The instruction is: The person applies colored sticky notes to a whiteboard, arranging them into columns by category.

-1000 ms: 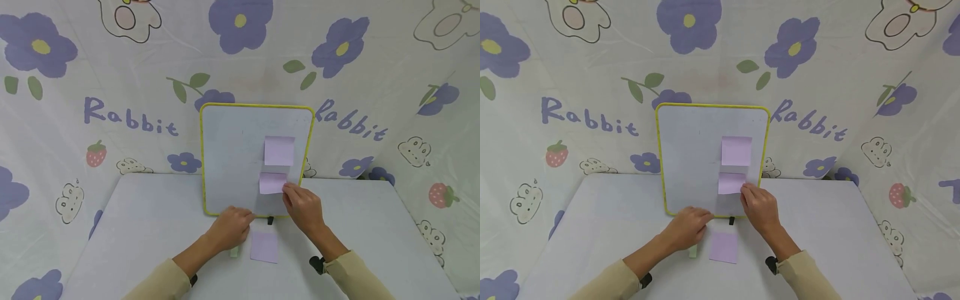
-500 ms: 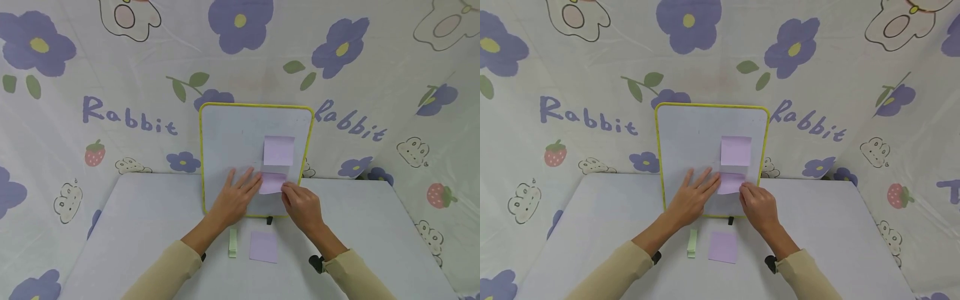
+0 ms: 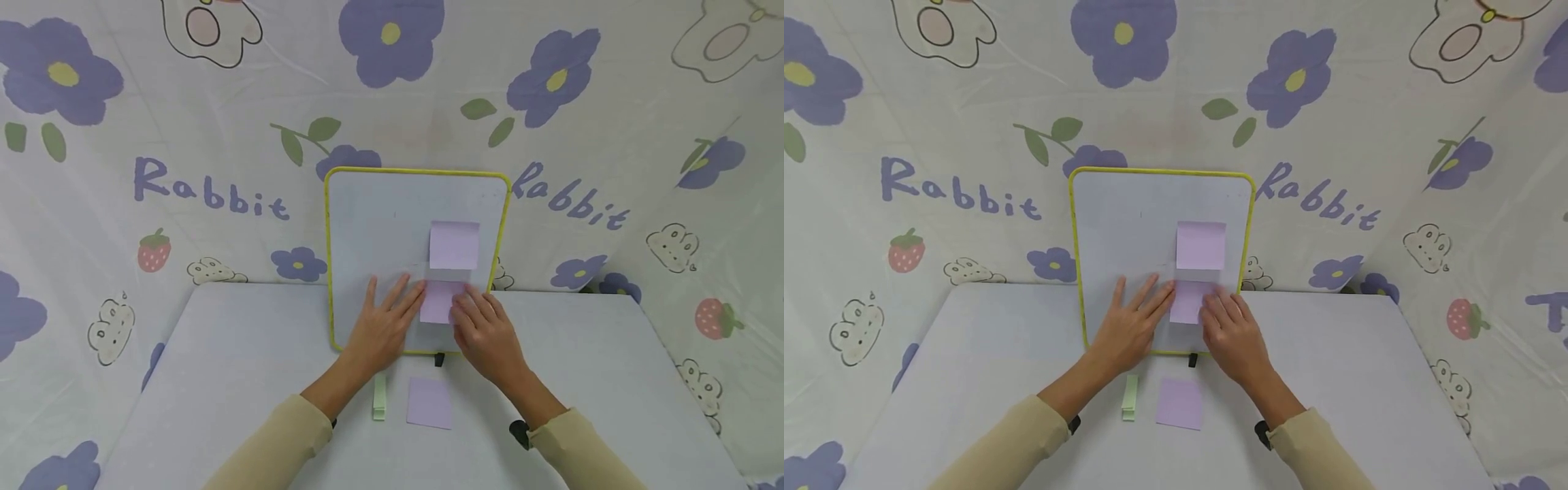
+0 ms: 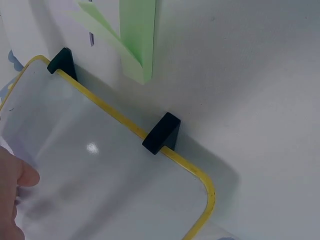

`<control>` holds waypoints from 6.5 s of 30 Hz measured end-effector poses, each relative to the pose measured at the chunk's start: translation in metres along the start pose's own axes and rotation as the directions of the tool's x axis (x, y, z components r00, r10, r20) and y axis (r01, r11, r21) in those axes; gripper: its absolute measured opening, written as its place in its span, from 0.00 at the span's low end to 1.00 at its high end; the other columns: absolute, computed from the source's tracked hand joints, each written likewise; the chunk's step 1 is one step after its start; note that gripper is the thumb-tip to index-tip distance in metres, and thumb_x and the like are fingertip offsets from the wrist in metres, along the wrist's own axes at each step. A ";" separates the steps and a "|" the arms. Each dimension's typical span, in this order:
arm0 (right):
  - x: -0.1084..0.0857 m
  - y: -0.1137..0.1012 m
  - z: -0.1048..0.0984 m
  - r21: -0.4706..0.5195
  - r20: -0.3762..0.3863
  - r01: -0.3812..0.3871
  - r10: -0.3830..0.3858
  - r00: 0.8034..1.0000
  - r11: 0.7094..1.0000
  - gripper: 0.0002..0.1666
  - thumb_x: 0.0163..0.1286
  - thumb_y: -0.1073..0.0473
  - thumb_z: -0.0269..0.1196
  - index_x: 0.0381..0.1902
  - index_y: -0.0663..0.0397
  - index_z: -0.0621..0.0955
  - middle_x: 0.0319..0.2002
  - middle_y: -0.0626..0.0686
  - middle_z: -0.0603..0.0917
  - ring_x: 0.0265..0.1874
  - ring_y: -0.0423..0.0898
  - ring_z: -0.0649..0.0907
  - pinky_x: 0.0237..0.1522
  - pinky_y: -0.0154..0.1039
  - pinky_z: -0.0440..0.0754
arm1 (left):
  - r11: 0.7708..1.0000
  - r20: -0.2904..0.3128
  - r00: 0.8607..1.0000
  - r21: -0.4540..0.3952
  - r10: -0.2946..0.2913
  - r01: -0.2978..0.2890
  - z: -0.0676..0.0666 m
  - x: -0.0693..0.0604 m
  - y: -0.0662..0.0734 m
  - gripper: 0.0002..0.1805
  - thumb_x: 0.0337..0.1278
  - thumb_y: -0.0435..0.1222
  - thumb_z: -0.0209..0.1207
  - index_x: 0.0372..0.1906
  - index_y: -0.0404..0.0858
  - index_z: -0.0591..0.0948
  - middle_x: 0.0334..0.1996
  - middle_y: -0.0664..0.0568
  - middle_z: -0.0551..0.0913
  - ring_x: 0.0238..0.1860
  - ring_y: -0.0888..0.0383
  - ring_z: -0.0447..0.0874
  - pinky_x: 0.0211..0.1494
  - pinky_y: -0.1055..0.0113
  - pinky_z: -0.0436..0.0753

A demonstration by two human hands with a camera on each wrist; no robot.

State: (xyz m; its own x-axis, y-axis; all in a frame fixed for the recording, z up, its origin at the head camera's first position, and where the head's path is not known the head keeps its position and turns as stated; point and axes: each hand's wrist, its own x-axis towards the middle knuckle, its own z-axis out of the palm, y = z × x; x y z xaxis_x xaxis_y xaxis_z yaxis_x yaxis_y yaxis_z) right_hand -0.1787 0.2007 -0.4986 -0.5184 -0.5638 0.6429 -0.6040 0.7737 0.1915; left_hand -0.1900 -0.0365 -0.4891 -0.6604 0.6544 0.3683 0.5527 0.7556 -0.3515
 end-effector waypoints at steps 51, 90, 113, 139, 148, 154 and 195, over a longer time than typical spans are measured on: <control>0.014 0.031 0.008 -0.149 0.276 0.402 -0.352 0.894 0.904 0.32 0.80 0.67 0.24 0.73 0.68 0.64 0.76 0.60 0.61 0.75 0.54 0.61 0.74 0.49 0.58 | 1.000 0.033 0.999 0.029 -0.010 0.009 0.000 0.000 -0.002 0.43 0.59 0.49 0.61 0.78 0.45 0.59 0.79 0.58 0.53 0.79 0.52 0.46 0.72 0.34 0.53; -0.009 0.056 -0.009 -0.024 0.290 0.310 -0.290 0.912 0.951 0.34 0.73 0.59 0.34 0.72 0.69 0.64 0.75 0.62 0.61 0.75 0.56 0.61 0.74 0.51 0.56 | 0.999 0.020 1.000 0.050 0.012 -0.013 0.002 0.001 -0.006 0.43 0.59 0.49 0.61 0.78 0.47 0.59 0.79 0.58 0.53 0.79 0.52 0.47 0.71 0.34 0.53; -0.006 0.035 -0.014 -0.080 0.309 0.225 -0.190 0.932 0.971 0.45 0.59 0.57 0.67 0.71 0.69 0.66 0.74 0.63 0.63 0.74 0.57 0.63 0.72 0.53 0.61 | 0.996 0.069 0.997 0.079 0.022 -0.027 -0.002 0.001 -0.001 0.46 0.58 0.53 0.62 0.78 0.44 0.59 0.79 0.55 0.52 0.79 0.52 0.45 0.71 0.33 0.53; -0.016 -0.055 -0.016 0.266 0.226 -0.113 0.052 0.973 0.957 0.38 0.60 0.58 0.68 0.67 0.65 0.72 0.68 0.62 0.73 0.66 0.55 0.75 0.64 0.56 0.71 | 0.966 0.017 0.993 -0.233 0.120 -0.113 -0.006 -0.083 -0.018 0.34 0.60 0.40 0.60 0.72 0.39 0.70 0.74 0.50 0.65 0.76 0.49 0.58 0.66 0.34 0.65; -0.021 -0.092 -0.014 0.486 0.452 -0.405 0.174 0.875 0.775 0.37 0.63 0.54 0.70 0.69 0.57 0.73 0.68 0.55 0.74 0.63 0.55 0.77 0.60 0.54 0.76 | 0.922 0.131 0.971 -0.360 0.202 -0.143 0.001 -0.127 -0.012 0.31 0.65 0.39 0.59 0.73 0.42 0.69 0.73 0.52 0.67 0.75 0.52 0.61 0.66 0.43 0.70; -0.024 -0.107 -0.007 0.542 0.527 -0.439 0.118 0.842 0.717 0.30 0.64 0.53 0.70 0.62 0.55 0.79 0.64 0.53 0.79 0.63 0.52 0.77 0.61 0.52 0.75 | 0.904 0.133 0.960 -0.391 0.244 -0.176 0.008 -0.140 -0.010 0.31 0.62 0.39 0.60 0.71 0.40 0.71 0.71 0.50 0.70 0.73 0.53 0.65 0.64 0.44 0.73; -0.019 -0.137 0.019 0.550 0.454 -0.419 0.162 0.876 0.723 0.12 0.65 0.58 0.68 0.47 0.54 0.85 0.46 0.48 0.85 0.50 0.45 0.84 0.52 0.45 0.81 | 0.882 0.122 0.937 -0.397 0.326 -0.255 0.018 -0.161 -0.001 0.30 0.63 0.40 0.58 0.70 0.38 0.73 0.69 0.51 0.73 0.67 0.54 0.72 0.56 0.54 0.77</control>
State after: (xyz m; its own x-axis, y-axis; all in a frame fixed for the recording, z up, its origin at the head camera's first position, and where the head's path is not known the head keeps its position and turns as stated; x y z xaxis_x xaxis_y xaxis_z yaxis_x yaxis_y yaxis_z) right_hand -0.0977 0.0999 -0.5510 -0.8269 -0.4997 0.2578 -0.5524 0.6362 -0.5386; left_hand -0.0936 -0.1430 -0.5632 -0.5010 0.8563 0.1252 0.8575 0.5108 -0.0621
